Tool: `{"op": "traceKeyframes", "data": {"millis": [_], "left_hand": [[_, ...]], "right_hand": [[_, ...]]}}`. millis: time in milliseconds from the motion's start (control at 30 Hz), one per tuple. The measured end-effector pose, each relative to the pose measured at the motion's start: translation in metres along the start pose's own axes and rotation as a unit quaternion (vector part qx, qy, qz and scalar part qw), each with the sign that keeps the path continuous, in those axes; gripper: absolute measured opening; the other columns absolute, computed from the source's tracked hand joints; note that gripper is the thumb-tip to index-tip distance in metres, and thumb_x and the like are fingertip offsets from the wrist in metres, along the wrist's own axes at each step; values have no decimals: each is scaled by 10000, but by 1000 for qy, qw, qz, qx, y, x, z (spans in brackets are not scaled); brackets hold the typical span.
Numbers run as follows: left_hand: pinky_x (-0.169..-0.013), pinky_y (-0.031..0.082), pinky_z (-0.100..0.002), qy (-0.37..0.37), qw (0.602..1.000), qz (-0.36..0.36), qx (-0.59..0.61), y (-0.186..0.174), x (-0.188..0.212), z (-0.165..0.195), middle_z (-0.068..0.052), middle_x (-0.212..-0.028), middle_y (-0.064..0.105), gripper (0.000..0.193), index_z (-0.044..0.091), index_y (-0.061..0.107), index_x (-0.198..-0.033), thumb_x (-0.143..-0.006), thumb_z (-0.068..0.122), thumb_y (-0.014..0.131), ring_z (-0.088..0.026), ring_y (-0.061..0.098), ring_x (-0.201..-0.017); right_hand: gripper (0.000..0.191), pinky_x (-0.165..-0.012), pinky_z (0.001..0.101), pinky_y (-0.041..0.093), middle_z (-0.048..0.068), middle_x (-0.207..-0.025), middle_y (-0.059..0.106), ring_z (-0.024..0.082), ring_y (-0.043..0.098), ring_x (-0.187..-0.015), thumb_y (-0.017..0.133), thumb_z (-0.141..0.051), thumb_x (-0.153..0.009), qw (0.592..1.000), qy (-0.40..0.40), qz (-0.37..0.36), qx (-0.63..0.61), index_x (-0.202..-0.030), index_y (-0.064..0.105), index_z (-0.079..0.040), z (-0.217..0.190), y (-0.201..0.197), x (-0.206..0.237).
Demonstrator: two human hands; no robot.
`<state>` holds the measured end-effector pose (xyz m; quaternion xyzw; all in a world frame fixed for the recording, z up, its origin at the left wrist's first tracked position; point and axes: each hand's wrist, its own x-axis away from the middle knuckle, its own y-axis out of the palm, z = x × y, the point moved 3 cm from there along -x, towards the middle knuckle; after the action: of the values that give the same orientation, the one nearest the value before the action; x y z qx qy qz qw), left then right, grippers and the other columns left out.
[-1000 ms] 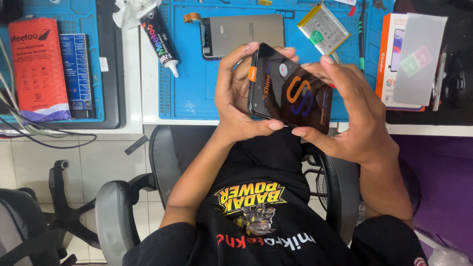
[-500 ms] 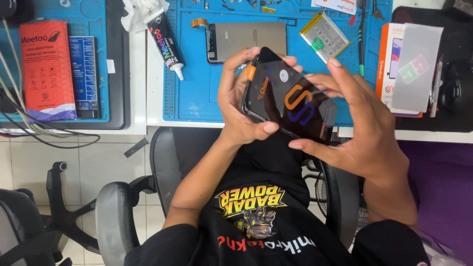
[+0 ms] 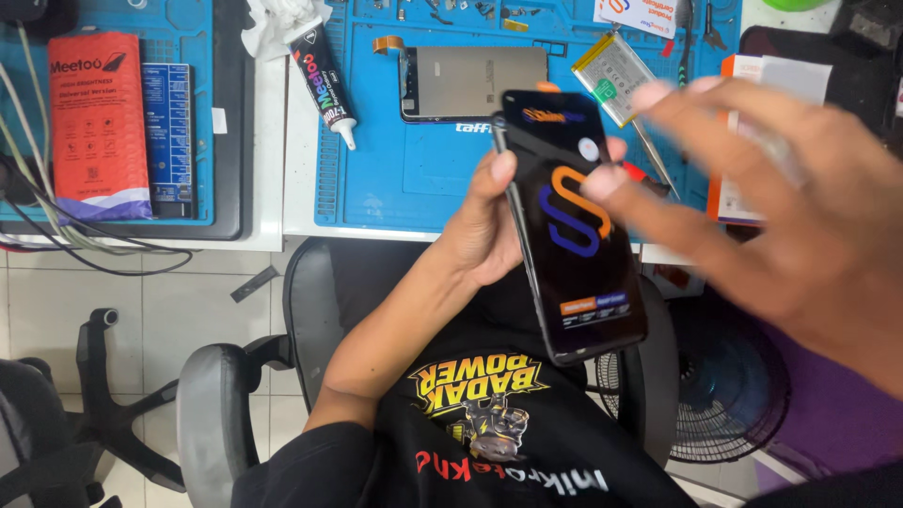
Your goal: The person holds a disassembled phone frame and uses a screwdriver on its edge, then peels the protective film off a new replacement screen and holds the screen over the frame. They press the power button to test the phone, then set it on the mat and work on its exposed internals with their hands.
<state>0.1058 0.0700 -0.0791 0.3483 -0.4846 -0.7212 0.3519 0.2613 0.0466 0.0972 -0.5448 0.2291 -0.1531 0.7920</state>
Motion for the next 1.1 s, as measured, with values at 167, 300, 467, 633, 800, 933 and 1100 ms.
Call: {"op": "traceKeyframes", "data": {"millis": [167, 300, 467, 633, 800, 933, 1100], "left_hand": [[-1117, 553, -450, -95, 995, -20, 39, -10, 8, -14, -282, -1408, 568, 673, -11, 412, -1550, -1067, 379, 674, -330, 617, -1302], [-993, 619, -405, -146, 988, -37, 28, -35, 11, -29, -254, -1376, 617, 552, -10, 441, -1500, -1097, 319, 627, -316, 687, -1224], [-817, 634, -303, -167, 981, -9, 97, -68, 11, -51, -140, -1243, 634, 402, 19, 452, -1417, -1143, 264, 615, -209, 714, -1073], [-887, 634, -303, -181, 981, -31, 65, -68, 10, -54, -159, -1299, 631, 510, 12, 437, -1497, -1119, 322, 584, -209, 715, -1120], [-892, 628, -320, -201, 977, -39, 64, -44, 4, -46, -179, -1310, 616, 552, 42, 391, -1558, -1181, 429, 501, -215, 707, -1075], [-910, 617, -334, -200, 979, -16, 28, -29, 3, -39, -182, -1295, 640, 652, 15, 390, -1539, -1135, 524, 439, -217, 700, -1123], [-1038, 572, -342, -206, 977, 29, 52, -27, 9, -41, -135, -1306, 650, 665, 5, 442, -1458, -1054, 533, 423, -183, 668, -1206]], "right_hand": [[411, -976, 427, 489, 74, -1398, 642, 258, 583, -1276, 589, -183, -913, 986, -163, 12, 14, -1314, 679, -170, -17, 2, -24], [368, -1067, 451, 492, 76, -1306, 659, 256, 585, -1282, 592, -178, -917, 978, -209, -17, -17, -1270, 691, -141, -22, 9, -21], [367, -1068, 459, 494, 115, -1309, 664, 273, 607, -1238, 615, -177, -879, 977, -194, -26, -84, -1226, 672, -72, -23, 15, -18], [410, -1058, 443, 508, 123, -1259, 658, 279, 631, -1180, 630, -137, -872, 978, -169, -27, -120, -1266, 660, -30, -21, 16, -22], [453, -1063, 469, 510, 147, -1250, 654, 329, 637, -1209, 657, -265, -874, 975, -158, -18, -155, -1251, 654, -13, -15, 20, -21], [557, -1049, 477, 518, 158, -1259, 664, 345, 634, -1186, 677, -363, -817, 978, -139, -24, -153, -1247, 657, -10, -13, 19, -18], [689, -1036, 462, 528, 183, -1218, 659, 338, 648, -1150, 679, -426, -747, 982, -127, -25, -138, -1245, 638, 48, -8, 12, -21]]}}
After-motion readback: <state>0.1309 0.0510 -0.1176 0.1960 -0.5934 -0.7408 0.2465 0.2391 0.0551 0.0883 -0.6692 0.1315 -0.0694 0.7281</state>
